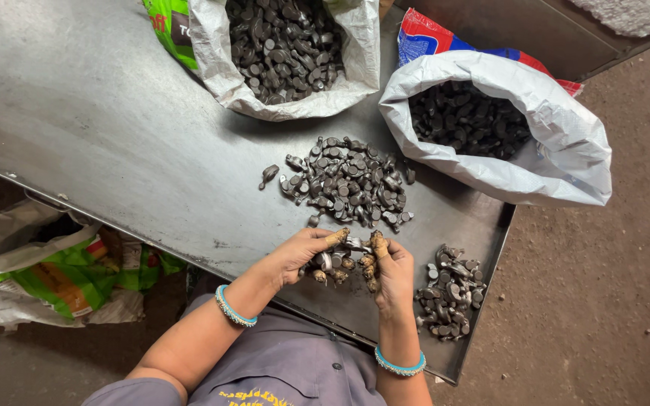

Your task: The person sits at a metal table sorting small dark cast metal pieces. They pick pieces one at a time from a pile, turn and look over each piece in their hands, then place it into one of two piles or into an open paper sack, occasionally reaching into the sack to grab more pieces.

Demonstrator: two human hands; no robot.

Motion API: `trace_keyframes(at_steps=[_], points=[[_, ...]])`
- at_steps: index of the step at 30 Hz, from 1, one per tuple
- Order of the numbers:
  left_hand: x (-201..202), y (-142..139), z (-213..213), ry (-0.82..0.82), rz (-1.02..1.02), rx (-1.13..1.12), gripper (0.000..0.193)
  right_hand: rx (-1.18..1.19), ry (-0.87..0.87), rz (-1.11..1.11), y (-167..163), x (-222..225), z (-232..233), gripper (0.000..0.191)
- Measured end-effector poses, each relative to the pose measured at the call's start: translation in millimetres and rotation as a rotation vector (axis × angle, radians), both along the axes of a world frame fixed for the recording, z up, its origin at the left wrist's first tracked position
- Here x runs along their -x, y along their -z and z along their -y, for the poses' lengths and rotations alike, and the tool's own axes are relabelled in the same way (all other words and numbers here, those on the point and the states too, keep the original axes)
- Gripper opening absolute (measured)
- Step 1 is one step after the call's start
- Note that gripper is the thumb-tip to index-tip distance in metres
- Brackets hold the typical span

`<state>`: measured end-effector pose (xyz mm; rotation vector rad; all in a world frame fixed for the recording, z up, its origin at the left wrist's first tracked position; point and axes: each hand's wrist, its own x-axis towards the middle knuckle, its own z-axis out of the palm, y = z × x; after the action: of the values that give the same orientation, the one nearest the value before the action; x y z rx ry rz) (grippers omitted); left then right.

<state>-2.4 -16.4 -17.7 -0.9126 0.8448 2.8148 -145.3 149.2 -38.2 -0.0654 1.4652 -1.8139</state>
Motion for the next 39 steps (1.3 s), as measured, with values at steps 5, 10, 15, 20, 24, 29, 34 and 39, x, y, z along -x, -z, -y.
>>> trace_keyframes(at_steps=[5,10,15,20,24,29,34,39], points=[[1.1,1.7,1.7,0.014,0.0,0.032,0.036,0.024,0.043,-0.052,-8.0,-5.5,0.3,0.012],[2.9,3.2,0.2,0.021,-0.009,0.039,0.036,-0.006,0.026,-0.162,-22.5,-8.0,0.5,0.01],[18.7,-13.1,-5.0,-0.008,-0.043,0.004,0.039,-0.059,0.169,-0.377,-43.6,10.4,-22.8,0.011],[100.2,-45.3,10.1,-0.072,-0.136,0.0,0.039,-0.628,0.492,-0.995,-66.2,53.2,-63.5,0.019],[206.4,-87.2,29.9,-0.302,-0.365,-0.208,0.051,-0.994,0.471,-1.21,-68.4,76.1,-76.8,0.021],[274.6,-125.7,60.8,-0.395,-0.339,0.048,0.053,-1.159,0.244,-1.289,-61.7,79.5,-72.9,0.025],[205.6,-98.0,64.0,-0.225,-0.361,0.9,0.041,-1.225,0.211,-1.365,-66.6,69.0,-68.1,0.028],[51.8,-71.5,96.9,-0.021,0.025,1.708,0.055,-0.841,0.308,-1.399,-76.4,51.3,-52.3,0.02]])
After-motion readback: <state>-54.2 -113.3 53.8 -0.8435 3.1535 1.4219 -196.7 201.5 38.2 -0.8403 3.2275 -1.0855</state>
